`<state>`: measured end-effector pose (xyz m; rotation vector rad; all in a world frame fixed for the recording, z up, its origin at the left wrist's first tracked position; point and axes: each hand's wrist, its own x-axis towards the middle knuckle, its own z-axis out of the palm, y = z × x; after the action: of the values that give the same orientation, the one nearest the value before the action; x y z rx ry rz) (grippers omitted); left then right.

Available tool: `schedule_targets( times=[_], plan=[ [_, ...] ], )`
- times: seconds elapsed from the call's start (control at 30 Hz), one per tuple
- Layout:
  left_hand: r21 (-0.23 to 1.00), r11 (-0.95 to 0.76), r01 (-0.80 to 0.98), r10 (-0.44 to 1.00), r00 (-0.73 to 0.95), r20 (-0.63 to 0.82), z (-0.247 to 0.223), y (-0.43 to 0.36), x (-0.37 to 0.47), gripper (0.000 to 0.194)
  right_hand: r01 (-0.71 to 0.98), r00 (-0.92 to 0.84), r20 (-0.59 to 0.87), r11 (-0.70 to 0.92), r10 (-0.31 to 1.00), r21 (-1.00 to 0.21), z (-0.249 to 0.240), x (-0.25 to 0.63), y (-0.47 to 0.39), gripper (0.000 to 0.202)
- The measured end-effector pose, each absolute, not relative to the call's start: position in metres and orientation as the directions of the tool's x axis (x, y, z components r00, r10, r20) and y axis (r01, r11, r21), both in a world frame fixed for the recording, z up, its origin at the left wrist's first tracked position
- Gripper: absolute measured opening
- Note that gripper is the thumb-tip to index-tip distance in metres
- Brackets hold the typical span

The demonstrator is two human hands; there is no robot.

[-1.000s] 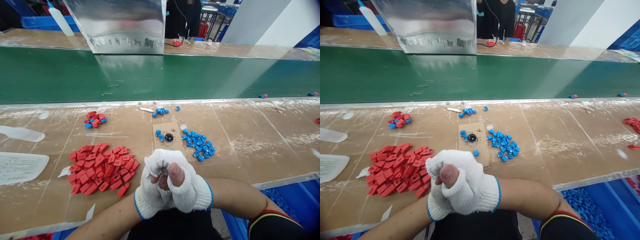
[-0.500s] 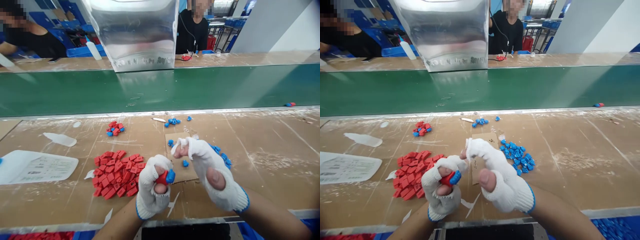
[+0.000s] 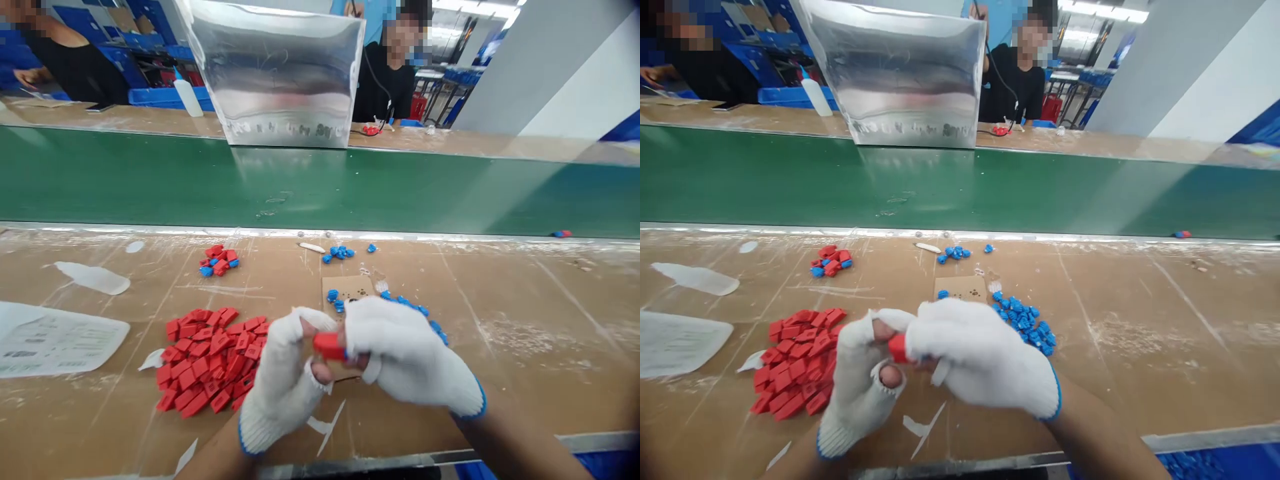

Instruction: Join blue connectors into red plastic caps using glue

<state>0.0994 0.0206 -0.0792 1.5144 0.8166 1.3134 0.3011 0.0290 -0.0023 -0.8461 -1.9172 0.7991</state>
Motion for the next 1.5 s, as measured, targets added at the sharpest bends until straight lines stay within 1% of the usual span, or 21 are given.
schedule_targets(
  times=[0.03, 0.07, 0.1, 0.13, 0.2, 0.27, 0.3, 0.37, 0.43, 0.5, 0.57, 0.7, 0.77, 0.9, 1.03, 1.17, 1.27, 1.33, 1.4, 1.47, 1.5],
  plan=[
    [0.912, -0.411, 0.012, 0.898, 0.18, 0.402, -0.073, 0.029, 0.094, 0.039, 0.331, -0.326, 0.439, 0.536, 0.837, -0.776, -0.005, 0.318, 0.043, 0.015],
    [0.885, -0.442, 0.146, 0.893, 0.168, 0.418, -0.068, 0.039, 0.086, 0.035, 0.471, -0.142, 0.435, 0.447, 0.889, -0.76, -0.008, 0.338, 0.06, 0.014],
    [0.856, -0.42, 0.302, 0.907, 0.175, 0.383, -0.064, 0.049, 0.077, 0.033, 0.602, 0.076, 0.383, 0.264, 0.921, -0.753, -0.012, 0.361, 0.08, 0.012],
    [0.794, -0.402, 0.457, 0.915, 0.175, 0.363, -0.062, 0.058, 0.066, 0.03, 0.679, 0.269, 0.28, 0.024, 0.921, -0.733, -0.016, 0.384, 0.101, 0.013],
    [0.589, -0.359, 0.724, 0.932, 0.306, 0.191, -0.061, 0.074, 0.045, 0.025, 0.704, 0.406, 0.206, -0.161, 0.89, -0.692, -0.024, 0.428, 0.14, 0.02],
    [0.367, -0.422, 0.829, 0.901, 0.427, 0.073, -0.066, 0.083, 0.026, 0.03, 0.709, 0.468, 0.146, -0.271, 0.872, -0.651, -0.035, 0.46, 0.169, 0.02],
    [0.285, -0.455, 0.844, 0.886, 0.46, 0.053, -0.07, 0.084, 0.019, 0.033, 0.709, 0.494, 0.126, -0.315, 0.86, -0.631, -0.04, 0.471, 0.179, 0.026],
    [0.183, -0.489, 0.853, 0.871, 0.489, 0.044, -0.078, 0.086, 0.007, 0.041, 0.706, 0.543, 0.107, -0.383, 0.833, -0.596, -0.051, 0.484, 0.191, 0.034],
    [0.155, -0.503, 0.85, 0.86, 0.51, -0.011, -0.083, 0.087, 0.001, 0.046, 0.706, 0.577, 0.123, -0.417, 0.807, -0.572, -0.06, 0.493, 0.194, 0.036],
    [0.164, -0.514, 0.842, 0.843, 0.531, -0.084, -0.085, 0.088, 0.0, 0.046, 0.717, 0.586, 0.166, -0.412, 0.793, -0.562, -0.066, 0.502, 0.19, 0.038],
    [0.184, -0.521, 0.833, 0.831, 0.544, -0.111, -0.083, 0.089, 0.002, 0.045, 0.743, 0.563, 0.225, -0.369, 0.795, -0.558, -0.068, 0.513, 0.177, 0.038],
    [0.228, -0.528, 0.818, 0.839, 0.545, -0.013, -0.081, 0.084, 0.011, 0.04, 0.828, 0.412, 0.295, -0.219, 0.862, -0.516, -0.069, 0.525, 0.121, 0.032],
    [0.234, -0.545, 0.805, 0.829, 0.559, 0.007, -0.083, 0.08, 0.013, 0.038, 0.872, 0.276, 0.26, -0.127, 0.925, -0.472, -0.069, 0.518, 0.081, 0.024],
    [0.197, -0.601, 0.774, 0.792, 0.61, 0.018, -0.09, 0.073, 0.013, 0.032, 0.929, -0.026, 0.087, 0.056, 0.996, -0.366, -0.069, 0.476, 0.011, 0.003],
    [0.188, -0.634, 0.75, 0.764, 0.645, 0.005, -0.093, 0.073, 0.016, 0.024, 0.965, -0.084, -0.005, 0.08, 0.996, -0.249, -0.066, 0.434, -0.003, 0.002],
    [0.211, -0.627, 0.75, 0.748, 0.655, -0.104, -0.085, 0.08, 0.025, 0.024, 0.979, -0.107, -0.058, 0.095, 0.993, -0.183, -0.061, 0.416, 0.021, 0.011],
    [0.244, -0.61, 0.754, 0.739, 0.652, -0.167, -0.075, 0.086, 0.03, 0.03, 0.977, -0.133, -0.058, 0.121, 0.989, -0.177, -0.061, 0.416, 0.033, 0.015],
    [0.314, -0.593, 0.742, 0.741, 0.655, -0.149, -0.068, 0.089, 0.026, 0.03, 0.971, -0.142, -0.012, 0.137, 0.99, -0.194, -0.063, 0.42, 0.033, 0.014],
    [0.374, -0.559, 0.74, 0.765, 0.634, -0.112, -0.061, 0.087, 0.018, 0.021, 0.964, -0.132, 0.065, 0.143, 0.989, -0.225, -0.065, 0.427, 0.029, 0.017],
    [0.38, -0.53, 0.758, 0.793, 0.602, -0.095, -0.058, 0.081, 0.009, 0.012, 0.942, -0.101, 0.178, 0.151, 0.979, -0.299, -0.064, 0.433, 0.026, 0.025],
    [0.361, -0.524, 0.771, 0.801, 0.591, -0.1, -0.058, 0.078, 0.006, 0.017, 0.914, -0.087, 0.248, 0.177, 0.965, -0.366, -0.062, 0.434, 0.026, 0.023]
  ],
)
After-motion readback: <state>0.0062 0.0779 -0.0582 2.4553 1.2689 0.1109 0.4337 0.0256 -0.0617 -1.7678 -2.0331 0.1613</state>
